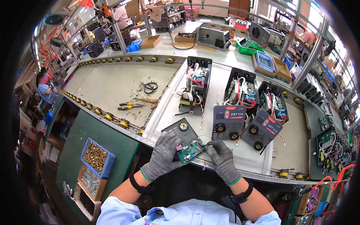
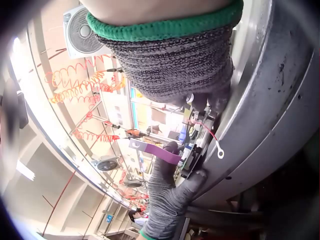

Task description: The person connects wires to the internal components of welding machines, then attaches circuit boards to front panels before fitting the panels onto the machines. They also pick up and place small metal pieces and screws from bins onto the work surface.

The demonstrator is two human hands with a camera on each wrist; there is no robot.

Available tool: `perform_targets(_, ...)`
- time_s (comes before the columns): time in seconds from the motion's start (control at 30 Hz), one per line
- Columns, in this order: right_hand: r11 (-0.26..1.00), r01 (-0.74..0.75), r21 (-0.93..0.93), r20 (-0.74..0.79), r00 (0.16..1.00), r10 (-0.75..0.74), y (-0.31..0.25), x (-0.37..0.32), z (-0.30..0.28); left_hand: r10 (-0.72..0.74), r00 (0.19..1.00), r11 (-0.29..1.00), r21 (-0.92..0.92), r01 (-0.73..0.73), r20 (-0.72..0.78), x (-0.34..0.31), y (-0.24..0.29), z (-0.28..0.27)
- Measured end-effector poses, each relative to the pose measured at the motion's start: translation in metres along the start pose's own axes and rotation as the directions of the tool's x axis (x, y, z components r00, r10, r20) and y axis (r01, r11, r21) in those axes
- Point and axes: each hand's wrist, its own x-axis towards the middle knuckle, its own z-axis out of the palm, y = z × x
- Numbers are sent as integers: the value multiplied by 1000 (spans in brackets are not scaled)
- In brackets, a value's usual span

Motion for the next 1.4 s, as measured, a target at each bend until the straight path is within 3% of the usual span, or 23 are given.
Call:
perform_targets(0.03, 994, -46, 97, 6, 999, 46, -1, -3, 4, 12, 1000, 1000, -13, -12, -15, -2, -1, -3)
perform_targets(0.13, 989, -116, 89, 9, 993, 116, -2, -17, 17, 31, 995, 998, 62, -26, -93, -11, -2, -16)
perform_targets(0.37, 974, -121, 193, 10, 993, 122, -15, -15, 41, 49, 993, 990, 134, -34, -110, 2, 2, -56)
perform_targets(0.47, 997, -10, 77, 113, 994, 1, -63, 11, 43, 48, 988, 990, 139, -28, -149, 21, -6, -90)
perform_targets(0.5, 993, 22, -113, 150, 989, -5, -79, 29, 38, 57, 979, 989, 149, -28, -195, 31, -13, -101)
perform_targets(0.53, 928, 232, -292, 229, 959, -168, -100, 49, 35, 51, 979, 993, 115, -29, -195, 44, -22, -117)
perform_targets(0.57, 937, 217, -274, 269, 953, -142, -132, 64, 39, 47, 980, 996, 82, -31, -195, 58, -34, -136)
perform_targets(0.63, 947, 139, -290, 311, 949, -44, -162, 110, 39, 2, 998, 984, -180, -14, -67, 82, -99, -147)
perform_targets(0.67, 978, 92, -186, 338, 941, -24, -170, 127, 40, -240, 963, 643, -723, 253, 123, 90, -113, -153)
perform_targets(0.7, 995, 53, -84, 371, 928, -18, -176, 148, 41, -241, 934, 465, -813, 351, 265, 102, -159, -149)
perform_targets(0.73, 1000, 14, 15, 387, 922, -19, -168, 174, 41, -174, 953, 191, -941, 280, 248, 115, -166, -148)
perform_targets(0.77, 999, -16, 43, 424, 906, -4, -172, 185, 46, -104, 971, -109, -973, 206, 217, 121, -166, -141)
perform_targets(0.83, 967, -192, 166, 441, 892, 101, -173, 190, 60, -120, 974, -338, -930, 141, 192, 126, -177, -115)
perform_targets(0.9, 960, -211, 182, 394, 911, 125, -158, 190, 68, -101, 970, -574, -809, 124, 220, 121, -176, -99)
perform_targets(0.97, 973, -186, 137, 353, 927, 128, -139, 189, 69, -167, 960, -583, -808, 89, 226, 120, -180, -82)
perform_targets(1.03, 984, 178, 18, 281, 944, -176, -113, 192, 73, -214, 935, -578, -808, 112, 283, 116, -179, -72)
perform_targets(1.07, 906, 371, -206, 215, 920, -328, -101, 192, 69, -261, 910, -568, -814, 125, 322, 114, -178, -66)
perform_targets(1.1, 912, 357, -201, 206, 926, -317, -96, 192, 67, -257, 905, -572, -808, 139, 338, 116, -174, -65)
perform_targets(1.17, 769, 379, -514, 62, 911, -408, -88, 192, 61, -267, 886, -508, -837, 205, 380, 122, -166, -66)
perform_targets(1.23, 814, 321, -485, 16, 933, -359, -87, 183, 61, -251, 878, -475, -842, 255, 408, 129, -174, -57)
perform_targets(1.3, 889, 115, -443, -108, 978, -180, -79, 179, 62, -182, 867, -388, -844, 369, 463, 138, -183, -54)
perform_targets(1.37, 924, 102, -368, -155, 973, -169, -66, 182, 64, -176, 851, -362, -837, 411, 494, 146, -189, -55)
perform_targets(1.4, 957, 31, -287, -197, 976, -91, -62, 181, 66, -187, 828, -297, -834, 465, 528, 150, -190, -59)
